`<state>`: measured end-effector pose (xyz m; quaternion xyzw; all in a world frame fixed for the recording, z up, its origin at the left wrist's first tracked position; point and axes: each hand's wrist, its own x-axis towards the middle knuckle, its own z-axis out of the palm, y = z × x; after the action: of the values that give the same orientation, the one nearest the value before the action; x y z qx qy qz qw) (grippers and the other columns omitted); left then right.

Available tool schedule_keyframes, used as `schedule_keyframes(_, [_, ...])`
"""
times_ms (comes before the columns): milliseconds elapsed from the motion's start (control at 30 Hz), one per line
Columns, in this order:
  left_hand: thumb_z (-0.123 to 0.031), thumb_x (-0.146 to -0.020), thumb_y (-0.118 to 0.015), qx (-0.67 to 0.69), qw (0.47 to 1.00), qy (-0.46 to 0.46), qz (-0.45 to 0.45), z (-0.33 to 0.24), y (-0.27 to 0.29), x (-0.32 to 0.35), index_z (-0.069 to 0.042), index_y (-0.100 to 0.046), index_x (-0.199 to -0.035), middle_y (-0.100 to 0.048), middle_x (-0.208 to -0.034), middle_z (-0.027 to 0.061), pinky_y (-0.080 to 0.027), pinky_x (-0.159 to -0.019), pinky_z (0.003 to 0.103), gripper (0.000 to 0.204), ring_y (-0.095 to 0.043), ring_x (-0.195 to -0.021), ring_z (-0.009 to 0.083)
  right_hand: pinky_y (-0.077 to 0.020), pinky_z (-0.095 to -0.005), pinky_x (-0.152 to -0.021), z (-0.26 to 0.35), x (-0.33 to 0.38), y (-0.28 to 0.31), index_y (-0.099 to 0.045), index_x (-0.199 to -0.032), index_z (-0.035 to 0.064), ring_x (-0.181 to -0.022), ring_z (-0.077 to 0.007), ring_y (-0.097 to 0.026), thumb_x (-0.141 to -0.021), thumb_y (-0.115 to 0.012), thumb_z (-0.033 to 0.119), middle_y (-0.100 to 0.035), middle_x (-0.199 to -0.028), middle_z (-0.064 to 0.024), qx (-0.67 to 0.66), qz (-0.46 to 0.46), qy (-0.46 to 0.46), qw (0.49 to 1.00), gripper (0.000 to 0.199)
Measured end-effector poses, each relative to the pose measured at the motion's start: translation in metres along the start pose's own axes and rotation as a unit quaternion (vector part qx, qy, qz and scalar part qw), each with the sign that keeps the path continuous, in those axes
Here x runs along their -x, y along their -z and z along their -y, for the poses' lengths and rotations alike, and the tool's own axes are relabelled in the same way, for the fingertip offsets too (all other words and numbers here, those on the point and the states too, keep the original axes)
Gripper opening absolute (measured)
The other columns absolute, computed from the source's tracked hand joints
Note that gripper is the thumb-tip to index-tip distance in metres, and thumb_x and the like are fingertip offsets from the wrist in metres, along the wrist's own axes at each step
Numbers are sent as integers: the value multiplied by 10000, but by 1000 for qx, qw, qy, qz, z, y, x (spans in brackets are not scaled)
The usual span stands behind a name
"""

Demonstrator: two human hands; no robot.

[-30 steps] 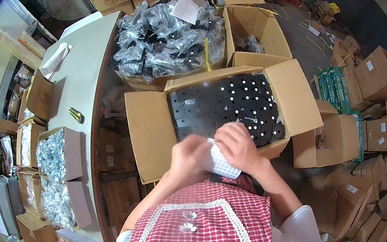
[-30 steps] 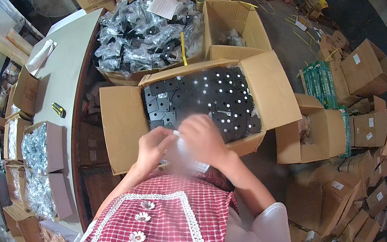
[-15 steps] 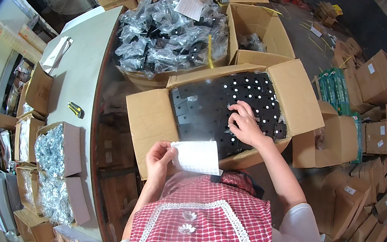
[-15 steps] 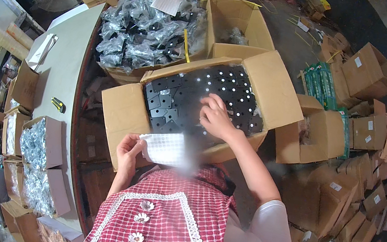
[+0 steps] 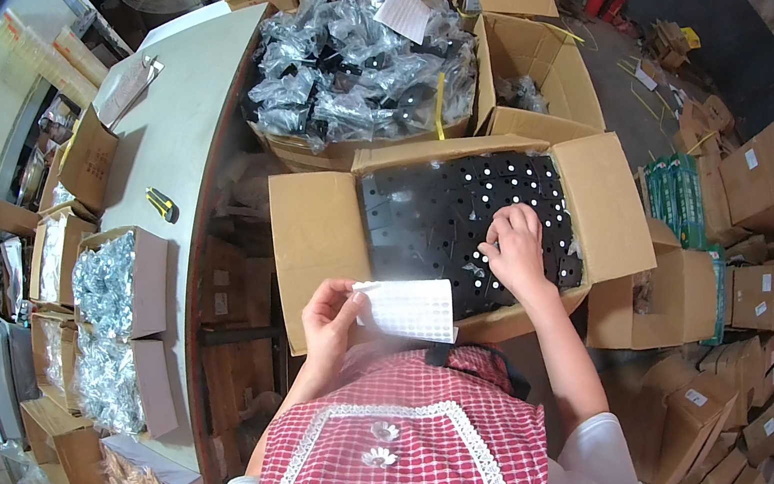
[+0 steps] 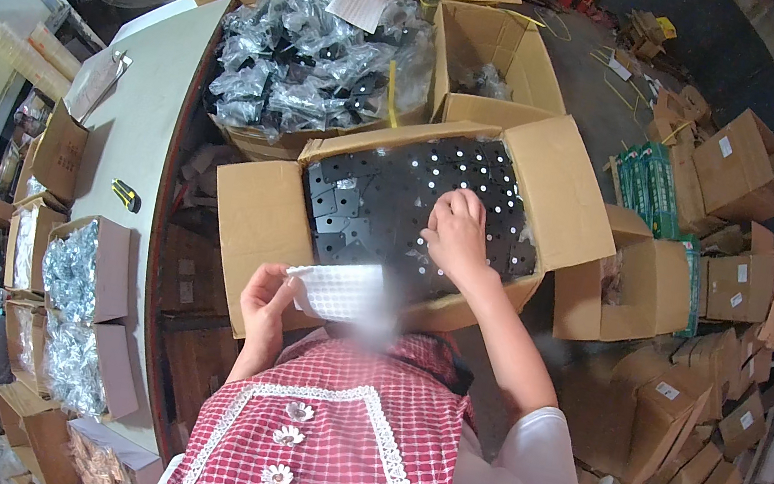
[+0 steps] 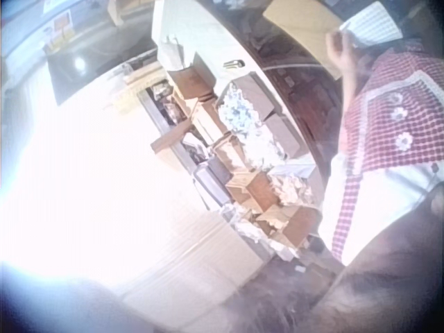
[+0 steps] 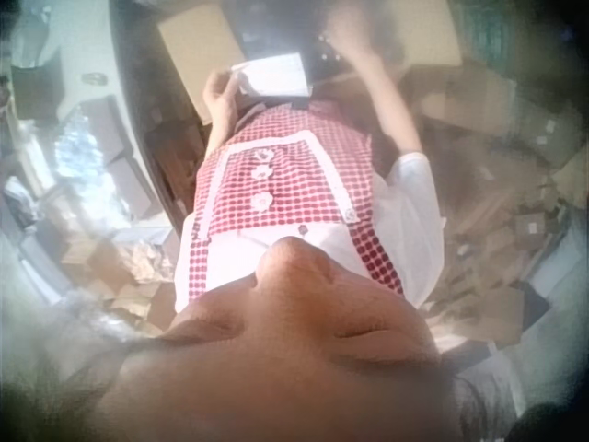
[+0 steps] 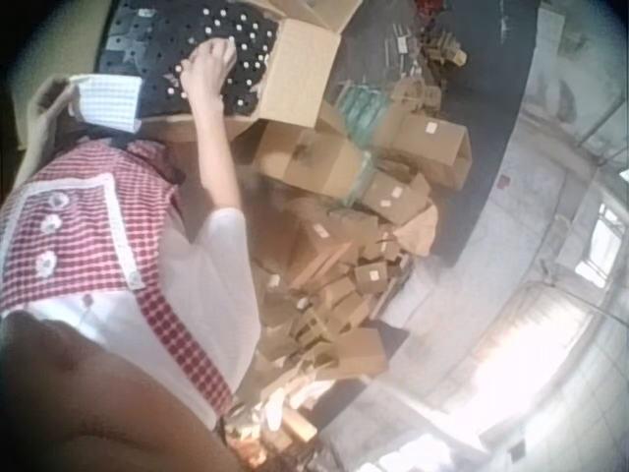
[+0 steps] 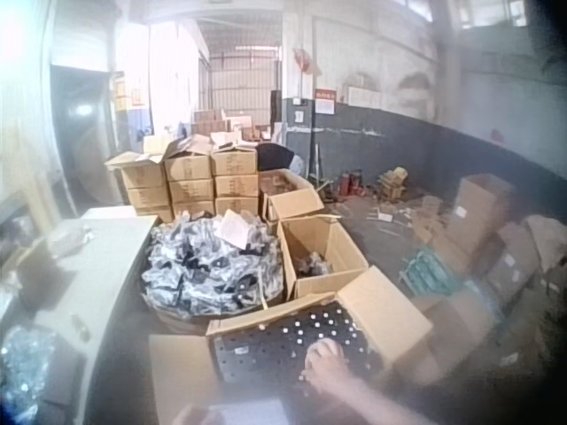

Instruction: The person places small black items into a cardboard box, then wraps them in plastic. They continue to pack more items into the box, arranging them carefully.

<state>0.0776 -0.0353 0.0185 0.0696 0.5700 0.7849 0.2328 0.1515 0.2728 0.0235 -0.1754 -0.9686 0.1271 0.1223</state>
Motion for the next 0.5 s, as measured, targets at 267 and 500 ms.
schedule_keyframes(267, [4, -952, -654, 17, 1000, -2, -4, -14, -23, 4, -23, -661, -1043, -700, -947, 12, -485, -751, 225, 95, -632, -844, 83, -542, -302, -802, 56, 31, 35, -680, -1126, 30, -924, -119, -671, -896, -757, 196, -723, -1018, -85, -430, 260, 47, 863, 293])
schedule_keyframes(500, [-159, -977, -676, -49, 987, 139, 58, -41, -40, 7, 20, -692, -1172, -739, -1021, 82, -543, -711, 260, 266, -685, -849, 133, -523, -246, -701, 70, 29, 33, -711, -995, 14, -815, -49, -634, -879, -779, 124, -716, -866, -1, -491, 183, -2, 852, 173])
